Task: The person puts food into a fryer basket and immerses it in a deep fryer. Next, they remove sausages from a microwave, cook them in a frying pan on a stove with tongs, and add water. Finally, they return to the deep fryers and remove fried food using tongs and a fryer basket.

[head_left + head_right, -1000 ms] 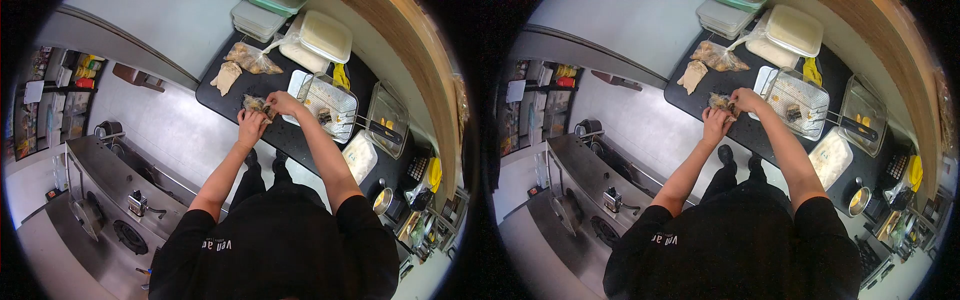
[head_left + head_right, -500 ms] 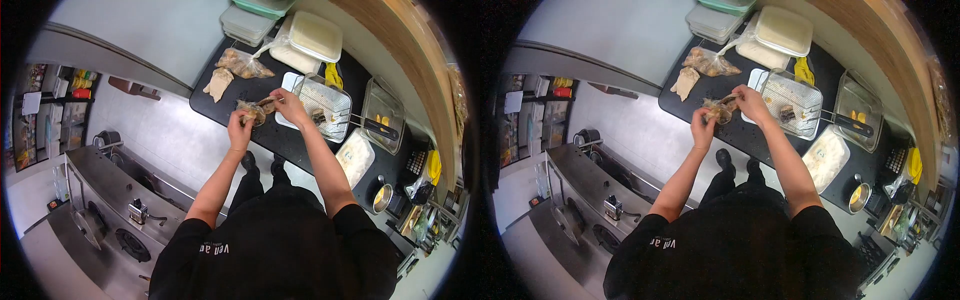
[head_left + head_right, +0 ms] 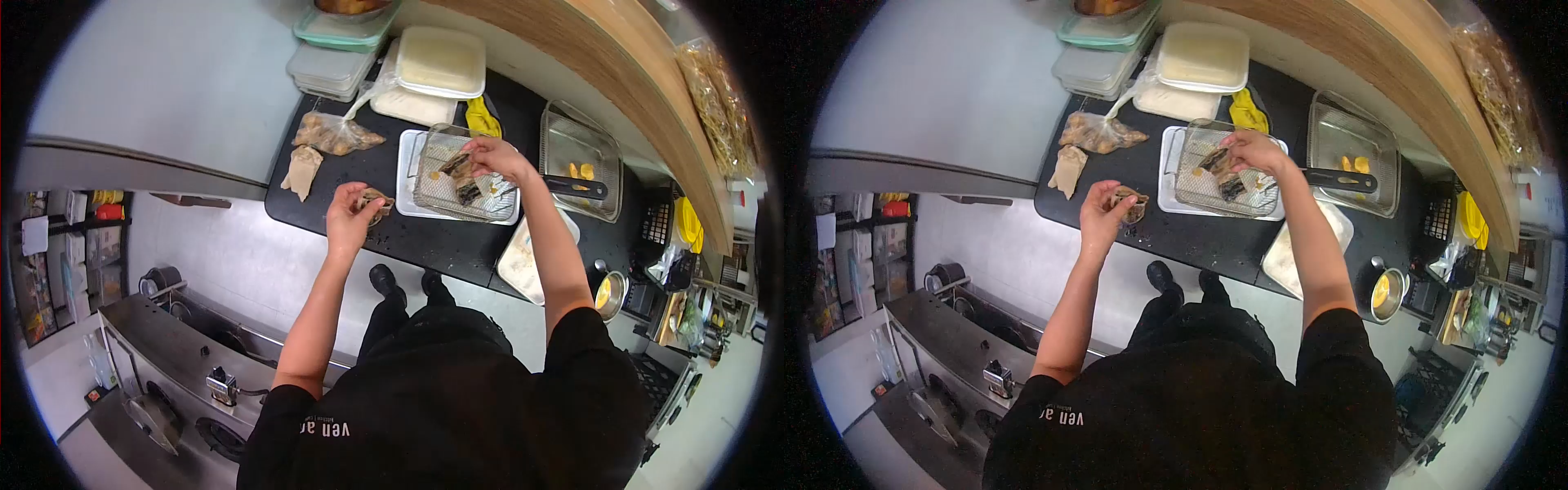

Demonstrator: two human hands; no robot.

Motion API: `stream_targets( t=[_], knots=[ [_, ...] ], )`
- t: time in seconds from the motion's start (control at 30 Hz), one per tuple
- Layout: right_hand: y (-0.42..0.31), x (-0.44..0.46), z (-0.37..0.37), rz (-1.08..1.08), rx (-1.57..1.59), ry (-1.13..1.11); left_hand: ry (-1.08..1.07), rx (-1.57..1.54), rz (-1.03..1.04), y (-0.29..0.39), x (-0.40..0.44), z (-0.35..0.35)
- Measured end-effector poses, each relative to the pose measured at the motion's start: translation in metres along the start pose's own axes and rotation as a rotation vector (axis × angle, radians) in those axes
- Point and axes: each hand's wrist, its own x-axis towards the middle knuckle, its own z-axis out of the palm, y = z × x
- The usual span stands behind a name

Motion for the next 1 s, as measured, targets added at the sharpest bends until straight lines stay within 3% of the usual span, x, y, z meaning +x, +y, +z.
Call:
stream_targets(
  t=[0.17, 0.23, 0.3, 0.37, 0.47, 0.5, 0.57, 0.67, 0.77, 0.8, 0.83, 0.87, 1.0],
  knots=[
    [0.05, 0.051, 0.012, 0.081, 0.024, 0.076, -0.15, 0.182, 0.178, 0.034, 0.023, 0.051],
    [0.055, 0.055, 0.017, 0.102, 0.032, 0.129, -0.339, 0.552, 0.256, 0.062, 0.03, 0.073],
    [0.049, 0.05, 0.016, -0.074, -0.895, 0.294, -0.367, 0.606, 0.285, 0.042, 0.048, 0.097],
    [0.049, 0.041, 0.005, -0.164, -0.925, 0.327, -0.514, 0.875, 0.36, 0.029, 0.062, 0.119],
    [0.002, -0.019, -0.001, -0.289, -0.959, 0.371, -0.654, 1.151, 0.227, 0.001, 0.082, 0.15],
    [-0.024, -0.048, -0.003, -0.192, -0.958, 0.386, -0.652, 1.151, 0.223, 0.0, 0.085, 0.157],
    [-0.036, -0.078, -0.024, -0.263, -1.076, 0.489, -0.809, 1.244, 0.067, -0.003, 0.088, 0.167],
    [-0.034, -0.094, -0.049, -0.344, -1.153, 0.519, -0.804, 1.251, 0.161, -0.035, 0.089, 0.167],
    [-0.013, -0.07, -0.048, -0.517, -1.122, 0.359, -0.727, 1.251, 0.243, -0.035, 0.081, 0.167],
    [-0.02, -0.058, -0.034, -0.435, -1.12, 0.23, -0.732, 1.255, 0.242, -0.034, 0.081, 0.164],
    [-0.007, -0.04, -0.023, -0.533, -1.042, 0.187, -0.727, 1.267, 0.266, -0.034, 0.081, 0.162],
    [0.0, -0.021, -0.011, -0.486, -1.109, 0.148, -0.719, 1.278, 0.29, -0.033, 0.082, 0.161],
    [0.049, 0.058, 0.01, -0.401, -1.115, 0.218, -0.509, 1.232, 0.074, -0.03, 0.097, 0.169]
  ],
)
